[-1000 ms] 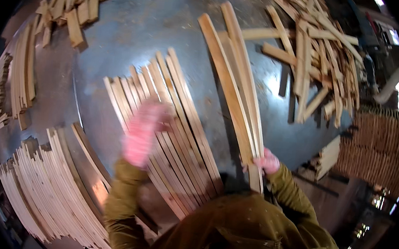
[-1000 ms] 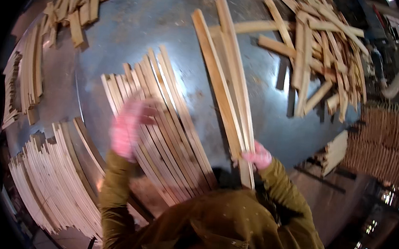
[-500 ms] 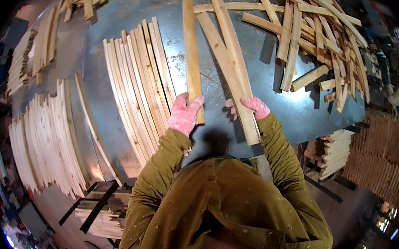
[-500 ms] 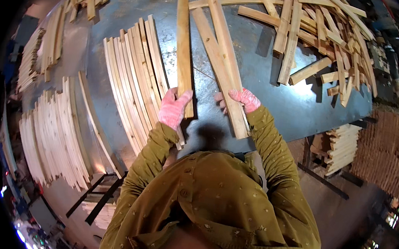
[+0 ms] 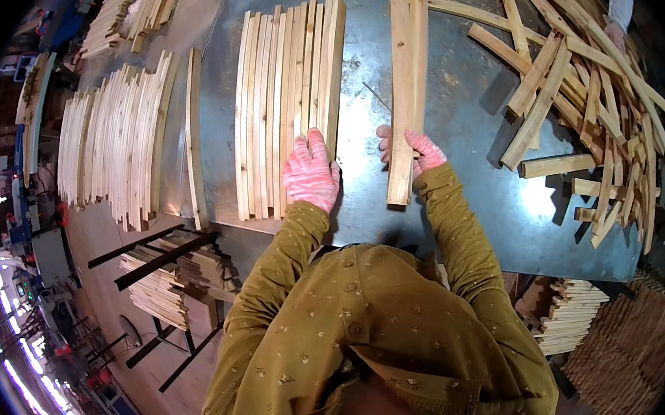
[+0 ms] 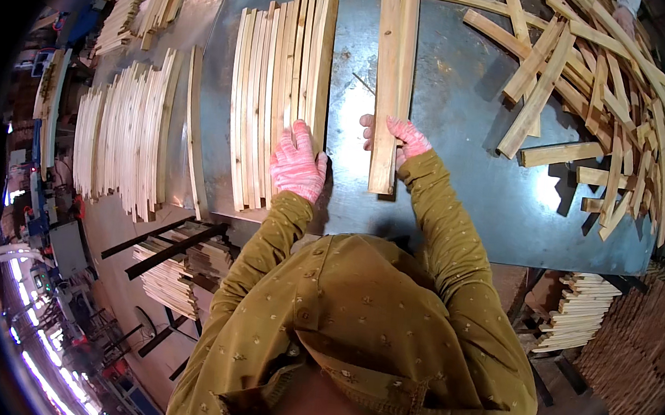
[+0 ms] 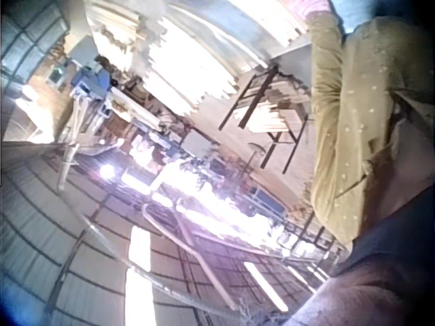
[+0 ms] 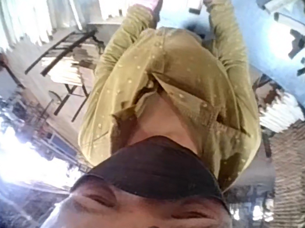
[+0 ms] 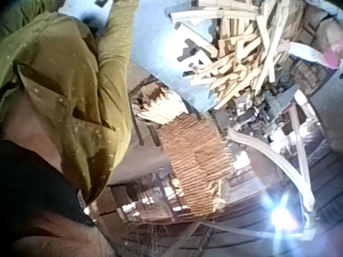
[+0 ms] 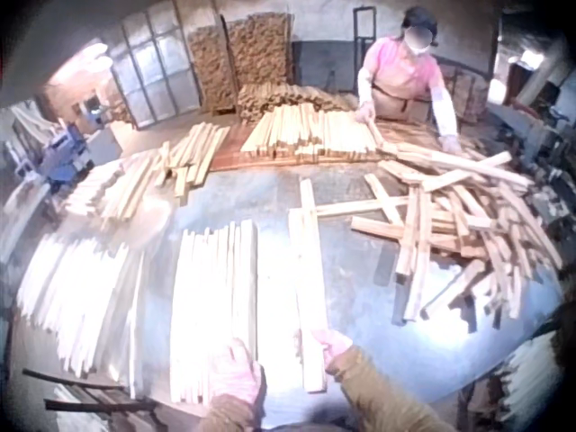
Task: The person sorts wooden planks on a metal table, picking them up from a disorganized pile and arranging them into neat stacks. The person wears pink gloves and a brown jacket while handling the wood pieces.
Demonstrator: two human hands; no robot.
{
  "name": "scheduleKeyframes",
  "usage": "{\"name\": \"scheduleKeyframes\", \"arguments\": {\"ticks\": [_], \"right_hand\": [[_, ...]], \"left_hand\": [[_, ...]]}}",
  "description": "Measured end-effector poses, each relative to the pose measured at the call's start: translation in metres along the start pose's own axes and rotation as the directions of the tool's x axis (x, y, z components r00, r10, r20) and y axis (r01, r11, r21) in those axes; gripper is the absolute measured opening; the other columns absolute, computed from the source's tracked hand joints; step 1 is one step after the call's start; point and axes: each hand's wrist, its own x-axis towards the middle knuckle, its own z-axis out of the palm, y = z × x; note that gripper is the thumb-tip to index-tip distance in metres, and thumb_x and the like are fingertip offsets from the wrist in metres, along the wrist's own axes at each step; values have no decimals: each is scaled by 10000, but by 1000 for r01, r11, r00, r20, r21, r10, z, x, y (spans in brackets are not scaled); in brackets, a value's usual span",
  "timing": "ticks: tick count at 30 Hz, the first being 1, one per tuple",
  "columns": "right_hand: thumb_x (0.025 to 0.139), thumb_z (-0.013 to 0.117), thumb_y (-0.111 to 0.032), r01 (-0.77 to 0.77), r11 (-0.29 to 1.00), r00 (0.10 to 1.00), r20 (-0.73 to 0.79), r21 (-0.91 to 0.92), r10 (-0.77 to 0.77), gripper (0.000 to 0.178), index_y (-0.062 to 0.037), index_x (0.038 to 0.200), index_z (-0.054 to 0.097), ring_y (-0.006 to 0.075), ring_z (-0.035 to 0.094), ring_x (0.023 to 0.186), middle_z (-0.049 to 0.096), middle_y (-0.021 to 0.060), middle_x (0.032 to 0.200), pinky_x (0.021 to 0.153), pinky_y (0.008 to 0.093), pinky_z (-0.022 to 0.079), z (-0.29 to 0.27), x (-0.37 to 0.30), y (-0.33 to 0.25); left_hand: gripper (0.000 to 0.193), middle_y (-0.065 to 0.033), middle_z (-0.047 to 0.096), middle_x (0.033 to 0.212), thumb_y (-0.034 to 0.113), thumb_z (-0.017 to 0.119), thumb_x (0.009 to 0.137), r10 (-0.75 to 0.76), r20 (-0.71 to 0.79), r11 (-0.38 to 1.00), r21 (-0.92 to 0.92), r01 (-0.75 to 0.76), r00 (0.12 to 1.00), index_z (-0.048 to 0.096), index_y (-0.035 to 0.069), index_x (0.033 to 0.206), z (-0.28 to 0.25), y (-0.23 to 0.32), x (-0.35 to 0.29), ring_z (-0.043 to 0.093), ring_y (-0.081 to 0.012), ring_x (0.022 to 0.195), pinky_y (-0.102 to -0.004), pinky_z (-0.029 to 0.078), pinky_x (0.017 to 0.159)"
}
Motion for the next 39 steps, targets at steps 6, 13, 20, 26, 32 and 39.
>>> {"name": "scheduleKeyframes", "arguments": {"ticks": [6,13,20,26,32,39], "right_hand": [[937,601,-345,48,996,997,55,69,-52,562,31,1333,467,268,643,960,628,188,1170,831,401,556,1,-7,-21],[968,573,-362,-38,944,971,-237,-327,-43,446,-55,1290,535,242,661,909,674,134,1075,791,367,553,12,10,-24],[956,607,-346,-11,813,885,-384,-582,-263,490,-117,1353,434,105,563,601,631,23,808,472,254,469,-10,-22,-12],[958,610,-280,-236,635,901,-410,-735,-140,493,-107,1372,408,94,538,600,585,1,770,505,243,446,5,-32,53],[930,316,-643,-310,-370,889,-404,-876,213,889,-27,1527,86,406,639,968,656,278,1030,888,459,474,73,4,70],[922,563,-232,25,133,984,1,-991,-178,568,-82,1447,407,309,585,1146,595,184,1277,973,376,478,23,9,11]], "left_hand": [[794,-290,323,1469,366,629,855,64,-63,985,165,-53,996,296,-30,1457,7,27,10,350,-445,1337,-595,257,1091],[434,-68,631,873,322,669,916,448,649,-209,-592,778,615,523,82,1247,-37,76,18,623,-162,716,-332,534,521],[418,-50,585,705,253,688,901,128,624,-40,-774,633,771,485,11,1174,-60,26,9,537,-117,463,-216,389,332],[396,-73,613,769,299,618,943,17,547,-272,-803,530,837,479,26,1195,-77,0,3,570,-137,503,-258,447,364],[596,-141,631,1070,282,589,965,-64,403,-302,-880,367,913,351,-24,1417,-66,-25,9,664,-173,829,-289,559,648],[555,-174,632,1145,248,604,963,-46,377,163,-911,379,925,421,-62,1386,-77,-41,-4,605,-179,1047,-286,520,856]]}}
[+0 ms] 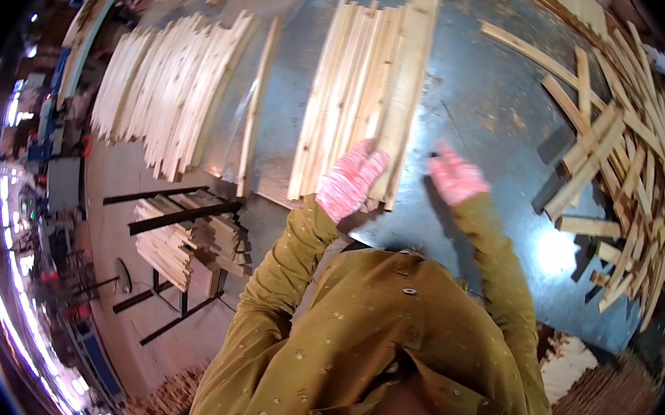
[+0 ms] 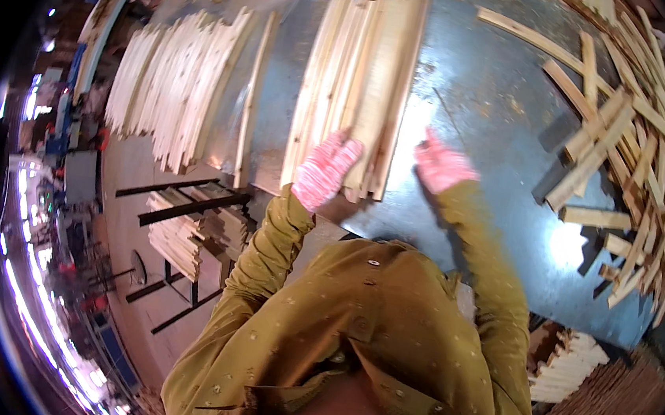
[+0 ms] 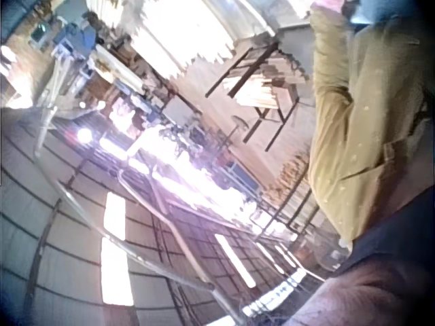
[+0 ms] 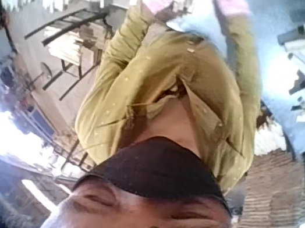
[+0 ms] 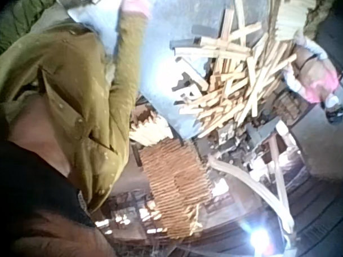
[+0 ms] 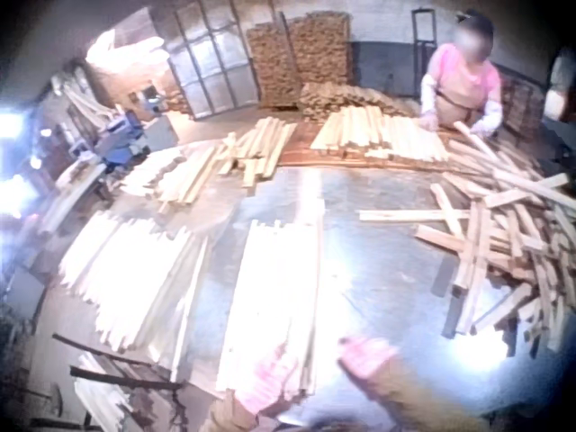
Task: The person sorts wooden planks on a metal table, picking them up from a disorganized pile and arranging them into neat stacks. The person wears pink gloves and a brown jacket while handling the wood pieces.
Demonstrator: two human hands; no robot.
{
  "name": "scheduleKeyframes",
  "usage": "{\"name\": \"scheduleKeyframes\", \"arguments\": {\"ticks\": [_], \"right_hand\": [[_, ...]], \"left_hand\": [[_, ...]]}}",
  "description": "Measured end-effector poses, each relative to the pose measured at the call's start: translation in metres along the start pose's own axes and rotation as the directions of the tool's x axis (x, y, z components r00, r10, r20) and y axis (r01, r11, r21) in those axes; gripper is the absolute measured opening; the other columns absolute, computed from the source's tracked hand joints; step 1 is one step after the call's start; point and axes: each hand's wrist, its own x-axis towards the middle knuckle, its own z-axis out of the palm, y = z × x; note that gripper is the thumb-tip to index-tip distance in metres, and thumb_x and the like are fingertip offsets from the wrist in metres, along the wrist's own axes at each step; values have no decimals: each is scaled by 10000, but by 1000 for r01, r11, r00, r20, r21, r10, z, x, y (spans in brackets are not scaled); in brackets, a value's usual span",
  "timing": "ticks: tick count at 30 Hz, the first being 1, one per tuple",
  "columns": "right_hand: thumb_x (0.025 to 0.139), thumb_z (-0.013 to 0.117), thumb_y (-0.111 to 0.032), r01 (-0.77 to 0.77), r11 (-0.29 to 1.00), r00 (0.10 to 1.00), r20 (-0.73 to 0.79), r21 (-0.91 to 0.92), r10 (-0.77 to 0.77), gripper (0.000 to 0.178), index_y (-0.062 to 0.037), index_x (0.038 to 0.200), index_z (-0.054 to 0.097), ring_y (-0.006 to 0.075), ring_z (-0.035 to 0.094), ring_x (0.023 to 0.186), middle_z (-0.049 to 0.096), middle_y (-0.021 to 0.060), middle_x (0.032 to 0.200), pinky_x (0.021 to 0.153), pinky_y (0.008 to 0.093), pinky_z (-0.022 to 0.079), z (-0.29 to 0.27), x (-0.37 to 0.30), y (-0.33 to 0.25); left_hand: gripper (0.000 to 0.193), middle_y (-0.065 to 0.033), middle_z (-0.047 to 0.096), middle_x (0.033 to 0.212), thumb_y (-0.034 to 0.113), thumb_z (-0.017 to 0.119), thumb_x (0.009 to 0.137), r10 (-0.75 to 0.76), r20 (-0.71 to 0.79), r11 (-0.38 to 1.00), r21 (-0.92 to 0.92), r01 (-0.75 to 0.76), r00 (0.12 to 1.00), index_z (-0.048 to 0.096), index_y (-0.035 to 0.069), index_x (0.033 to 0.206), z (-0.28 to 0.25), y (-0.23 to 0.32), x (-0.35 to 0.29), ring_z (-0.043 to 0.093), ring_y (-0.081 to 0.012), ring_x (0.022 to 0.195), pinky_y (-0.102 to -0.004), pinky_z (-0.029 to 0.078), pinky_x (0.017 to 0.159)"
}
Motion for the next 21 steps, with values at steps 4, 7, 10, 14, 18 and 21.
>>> {"name": "scheduleKeyframes", "arguments": {"ticks": [4,7,10,14,18,21], "right_hand": [[778,723,-347,268,260,731,20,-928,-682,789,-108,1461,407,326,442,1313,480,138,1429,1151,466,286,-77,-24,-141],[628,816,-441,395,36,819,334,-918,-466,1048,-120,1491,316,343,476,1287,549,190,1312,1122,465,334,-112,-41,-149],[622,838,-484,97,350,846,262,-932,464,1087,-122,1495,302,364,598,1127,626,219,1151,992,417,461,-111,-60,-146],[687,817,-479,-299,625,927,-66,-721,368,1074,-124,1522,242,380,609,1105,604,255,1219,959,405,480,-127,-140,-78],[757,767,-525,-477,861,807,-476,-176,350,1016,-138,1532,237,356,485,1283,509,228,1380,1047,405,400,-82,-204,-40],[767,743,-542,-561,825,653,-646,-64,394,998,-142,1530,238,399,546,1192,538,253,1321,995,409,439,-63,-231,-53]], "left_hand": [[621,-167,681,1043,404,603,944,-26,352,888,439,-140,936,440,14,1400,-38,4,-22,666,-231,927,-329,542,837],[579,-174,673,1109,444,583,943,-14,567,764,537,-357,824,511,44,1356,-48,7,-40,668,-265,1004,-357,540,863],[541,-156,684,1088,425,586,946,86,529,727,546,-416,844,533,56,1338,-54,12,-28,674,-238,976,-354,559,831],[577,-208,614,1239,316,641,918,308,-103,858,461,-229,946,469,25,1386,-54,10,18,646,-297,1061,-388,534,889],[517,-211,616,1156,283,623,904,601,350,466,576,-671,718,495,-15,1308,-12,-19,35,615,-354,1020,-424,489,915],[427,-177,645,1023,299,629,880,523,754,77,423,-903,398,556,31,1205,28,-26,41,624,-350,912,-430,485,876]]}}
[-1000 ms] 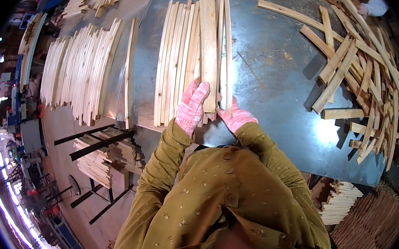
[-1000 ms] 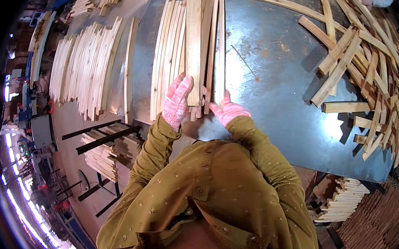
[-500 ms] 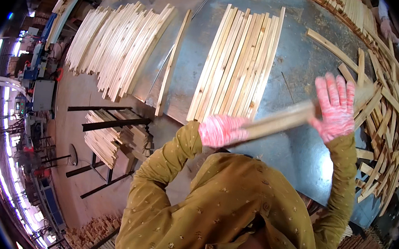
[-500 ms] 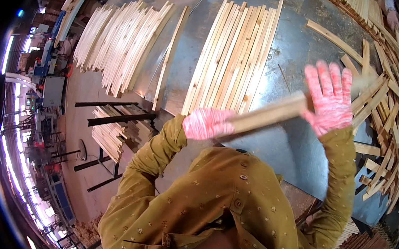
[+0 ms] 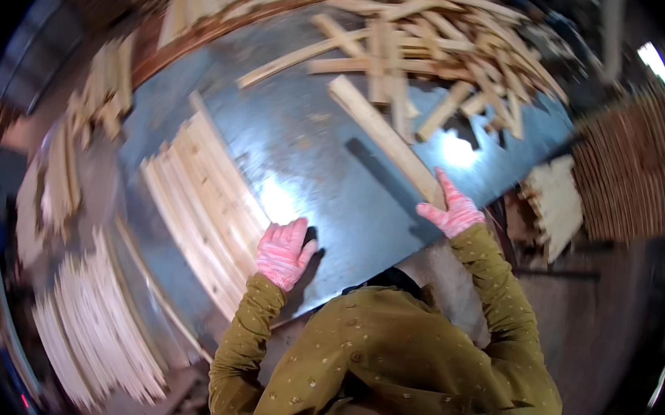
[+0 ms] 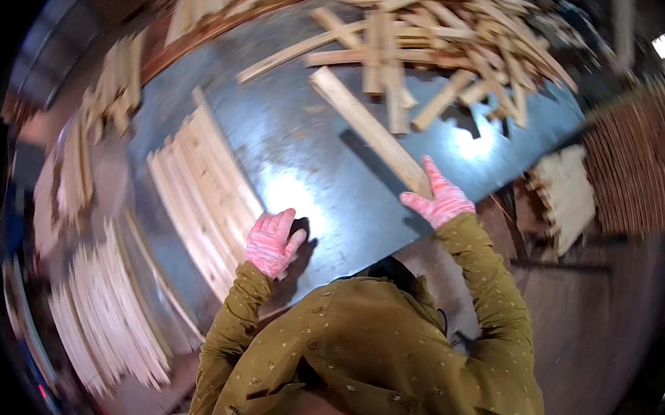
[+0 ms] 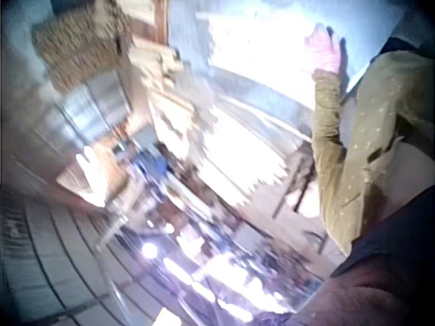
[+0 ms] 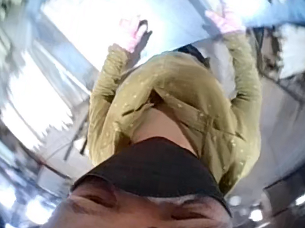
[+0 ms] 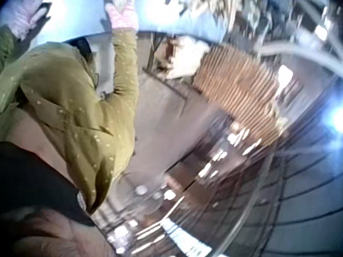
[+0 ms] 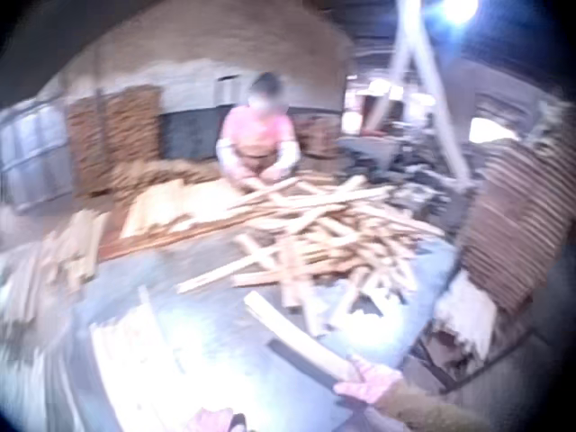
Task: The person sorts wooden planks on a metal table, picking them up from a disorganized pile and arranging them into neat stacks. The person wears pink gloves and a brown jacket while handling the wood pieces.
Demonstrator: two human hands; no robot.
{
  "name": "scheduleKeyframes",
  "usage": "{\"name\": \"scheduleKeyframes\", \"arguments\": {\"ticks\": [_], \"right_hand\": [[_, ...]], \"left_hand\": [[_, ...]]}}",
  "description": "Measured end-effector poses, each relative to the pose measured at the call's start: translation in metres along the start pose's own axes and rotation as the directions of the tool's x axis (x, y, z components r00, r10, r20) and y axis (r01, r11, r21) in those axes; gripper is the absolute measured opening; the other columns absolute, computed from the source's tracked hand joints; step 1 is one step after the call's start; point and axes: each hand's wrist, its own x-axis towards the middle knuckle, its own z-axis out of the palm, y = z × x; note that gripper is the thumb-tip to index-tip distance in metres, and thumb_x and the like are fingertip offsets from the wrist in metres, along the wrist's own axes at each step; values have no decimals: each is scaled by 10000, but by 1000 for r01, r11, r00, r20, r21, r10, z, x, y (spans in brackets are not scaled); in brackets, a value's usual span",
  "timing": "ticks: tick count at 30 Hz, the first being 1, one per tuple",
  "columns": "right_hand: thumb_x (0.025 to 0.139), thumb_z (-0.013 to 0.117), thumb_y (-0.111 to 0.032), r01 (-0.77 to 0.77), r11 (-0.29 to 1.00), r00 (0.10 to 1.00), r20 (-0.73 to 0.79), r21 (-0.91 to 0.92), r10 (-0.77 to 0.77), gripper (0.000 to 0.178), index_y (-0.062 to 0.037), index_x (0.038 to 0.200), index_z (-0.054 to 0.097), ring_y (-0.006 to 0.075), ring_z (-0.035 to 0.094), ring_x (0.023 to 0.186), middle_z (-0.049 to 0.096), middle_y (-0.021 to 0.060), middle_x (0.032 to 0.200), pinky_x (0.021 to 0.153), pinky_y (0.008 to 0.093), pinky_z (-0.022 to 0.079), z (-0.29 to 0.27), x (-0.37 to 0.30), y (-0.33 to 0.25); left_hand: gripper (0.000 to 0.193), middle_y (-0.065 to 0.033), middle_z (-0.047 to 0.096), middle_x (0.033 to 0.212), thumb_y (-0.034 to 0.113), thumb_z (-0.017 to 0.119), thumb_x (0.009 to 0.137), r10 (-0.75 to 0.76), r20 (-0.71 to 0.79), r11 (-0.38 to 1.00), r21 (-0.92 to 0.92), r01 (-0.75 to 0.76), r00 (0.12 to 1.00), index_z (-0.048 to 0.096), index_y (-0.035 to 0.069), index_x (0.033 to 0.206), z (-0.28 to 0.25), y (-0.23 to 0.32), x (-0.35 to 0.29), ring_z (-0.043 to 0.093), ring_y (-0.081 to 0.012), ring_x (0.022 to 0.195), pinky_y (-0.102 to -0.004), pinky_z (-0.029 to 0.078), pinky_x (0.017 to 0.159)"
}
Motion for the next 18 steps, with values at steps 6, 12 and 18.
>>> {"name": "scheduleKeyframes", "arguments": {"ticks": [6,12,18], "right_hand": [[757,784,-263,-76,975,921,-361,208,149,975,-126,1531,208,387,491,1252,454,229,1397,1052,367,411,-26,-75,84],[757,758,-145,-102,873,696,-593,476,405,805,-87,1455,361,294,561,1112,498,166,1328,948,361,472,-75,-94,214],[927,567,-323,-272,721,485,-556,637,675,517,-51,1362,501,302,644,890,675,159,1055,824,372,513,-173,-52,474]], "left_hand": [[263,-153,672,834,331,593,887,-54,390,973,227,-39,919,593,68,899,28,0,9,636,-348,794,-469,486,761],[404,-198,659,995,398,559,889,-454,464,873,403,275,761,609,50,1088,40,48,47,615,-406,897,-505,486,804],[568,-220,492,1392,256,589,927,-568,304,808,29,588,765,416,4,1406,126,122,121,488,-327,1283,-400,409,1037]]}}
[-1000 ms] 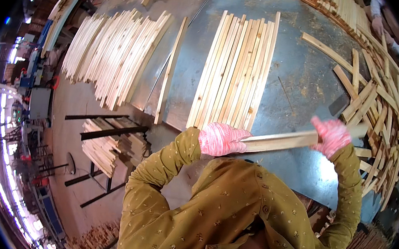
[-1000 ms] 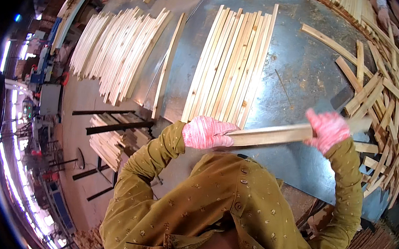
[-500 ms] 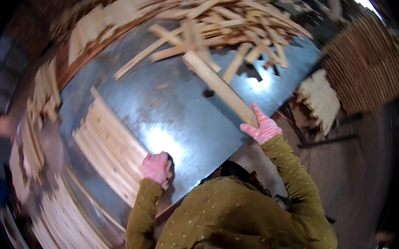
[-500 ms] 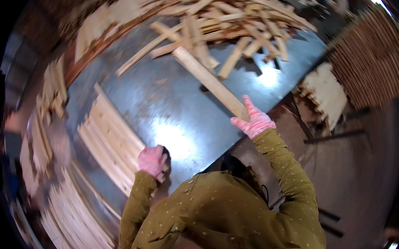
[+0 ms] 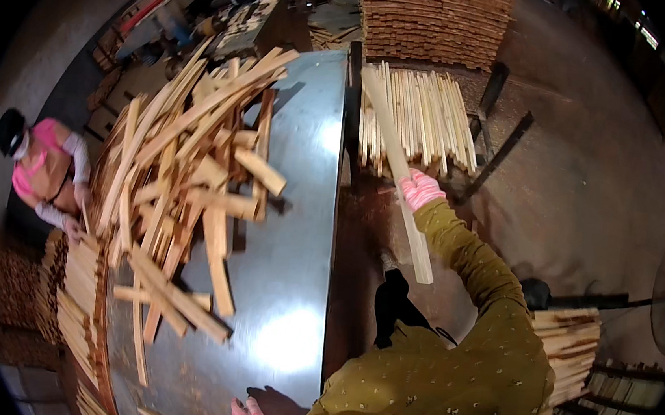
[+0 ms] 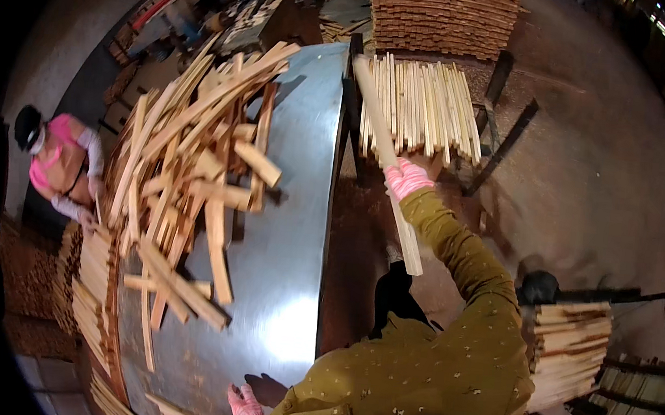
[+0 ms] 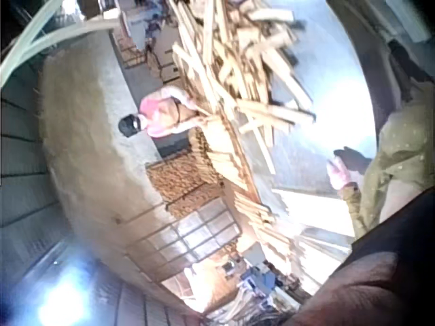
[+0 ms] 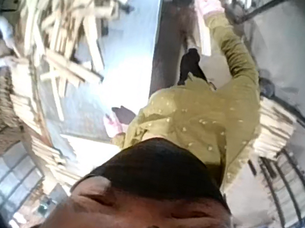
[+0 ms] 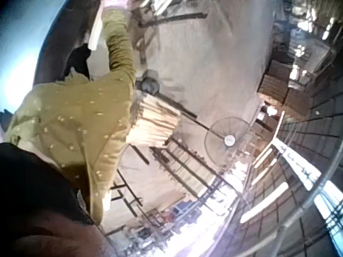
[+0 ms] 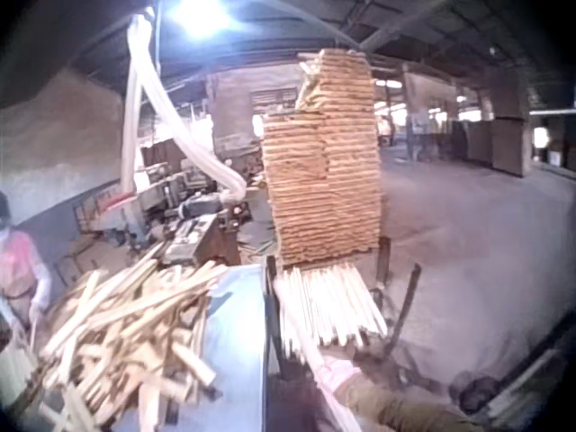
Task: The person sorts wooden planks on a metal table, picking them up from a disorganized pile and arranging them into neat stacks. The person wears pink gloves and a brown jacket while handling the wood pieces.
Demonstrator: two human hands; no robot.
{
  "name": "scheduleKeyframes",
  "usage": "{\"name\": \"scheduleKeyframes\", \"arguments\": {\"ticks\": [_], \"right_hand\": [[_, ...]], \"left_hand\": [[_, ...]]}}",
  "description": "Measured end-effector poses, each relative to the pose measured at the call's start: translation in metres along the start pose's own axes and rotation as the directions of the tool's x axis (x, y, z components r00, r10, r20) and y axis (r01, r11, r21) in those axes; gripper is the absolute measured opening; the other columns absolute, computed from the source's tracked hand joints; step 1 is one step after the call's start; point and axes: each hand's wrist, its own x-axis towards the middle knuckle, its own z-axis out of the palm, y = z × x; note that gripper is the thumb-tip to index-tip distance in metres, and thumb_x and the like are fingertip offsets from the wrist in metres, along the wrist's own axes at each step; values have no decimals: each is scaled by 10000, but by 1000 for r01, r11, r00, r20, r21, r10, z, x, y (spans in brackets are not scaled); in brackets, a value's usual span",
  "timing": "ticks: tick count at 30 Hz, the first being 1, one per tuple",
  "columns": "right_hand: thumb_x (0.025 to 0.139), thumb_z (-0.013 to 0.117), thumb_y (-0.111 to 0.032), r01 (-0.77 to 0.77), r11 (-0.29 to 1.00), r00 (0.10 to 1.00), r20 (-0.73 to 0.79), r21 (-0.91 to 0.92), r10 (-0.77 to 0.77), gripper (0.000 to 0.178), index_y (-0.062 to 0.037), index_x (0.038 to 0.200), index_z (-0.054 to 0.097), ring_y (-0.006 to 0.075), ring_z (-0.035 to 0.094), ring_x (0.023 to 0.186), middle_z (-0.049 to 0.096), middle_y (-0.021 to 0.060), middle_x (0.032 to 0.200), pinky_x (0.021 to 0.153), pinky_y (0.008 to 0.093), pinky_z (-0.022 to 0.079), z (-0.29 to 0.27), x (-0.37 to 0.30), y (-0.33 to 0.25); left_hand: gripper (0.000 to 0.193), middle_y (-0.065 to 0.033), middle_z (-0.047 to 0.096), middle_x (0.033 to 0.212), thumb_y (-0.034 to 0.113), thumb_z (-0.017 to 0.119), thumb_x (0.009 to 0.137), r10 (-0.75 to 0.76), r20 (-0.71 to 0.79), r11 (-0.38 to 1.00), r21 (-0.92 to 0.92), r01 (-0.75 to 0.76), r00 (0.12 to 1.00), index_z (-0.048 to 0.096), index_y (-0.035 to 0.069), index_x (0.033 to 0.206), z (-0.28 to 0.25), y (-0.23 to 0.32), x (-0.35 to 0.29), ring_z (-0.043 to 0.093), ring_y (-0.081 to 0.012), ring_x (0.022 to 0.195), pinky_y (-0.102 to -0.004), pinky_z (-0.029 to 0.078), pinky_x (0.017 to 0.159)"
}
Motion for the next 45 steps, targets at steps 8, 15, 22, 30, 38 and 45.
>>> {"name": "scheduleKeyframes", "arguments": {"ticks": [8,15,22,30,38,45], "right_hand": [[978,372,-400,-505,811,862,-111,-295,495,582,-4,1400,433,369,447,1314,464,227,1415,1105,394,363,-13,322,114],[985,378,-372,-504,803,851,-26,-316,524,530,-43,1394,453,371,487,1277,454,204,1430,1102,425,377,35,455,147],[989,303,-216,-222,820,903,205,-527,377,400,-64,1279,534,320,555,1195,562,219,1266,981,436,479,68,481,173],[986,445,-339,8,971,982,-181,-239,-53,479,-73,1380,505,341,546,1202,580,181,1292,1029,409,426,28,459,184],[888,638,-95,823,566,563,67,46,-824,451,-48,1328,550,302,677,925,651,176,1149,826,360,554,5,382,-117],[699,796,-413,925,132,339,613,-357,-713,1080,-91,1529,185,322,256,1437,292,148,1548,1185,474,164,137,404,-300]], "left_hand": [[561,-267,523,1321,348,583,952,393,-280,917,42,-397,876,485,-47,1338,79,341,66,509,-408,1214,-432,405,1047],[597,-248,518,1341,324,648,921,723,-147,461,830,-313,675,464,-36,1362,86,456,127,503,-376,1250,-426,406,1063],[595,-247,418,1441,255,582,936,673,-214,672,578,-464,708,376,9,1438,77,558,173,421,-376,1330,-439,382,1072],[1050,-245,338,1500,522,743,743,747,72,336,817,-468,661,231,13,1506,89,656,330,308,-407,1397,-509,237,1143],[497,-149,622,1060,155,493,903,624,82,278,906,-319,777,401,78,1386,119,620,367,670,-283,886,-456,529,721],[444,-49,596,820,123,534,821,699,-32,372,869,-325,715,498,95,1262,31,528,210,631,-237,737,-404,503,587]]}}
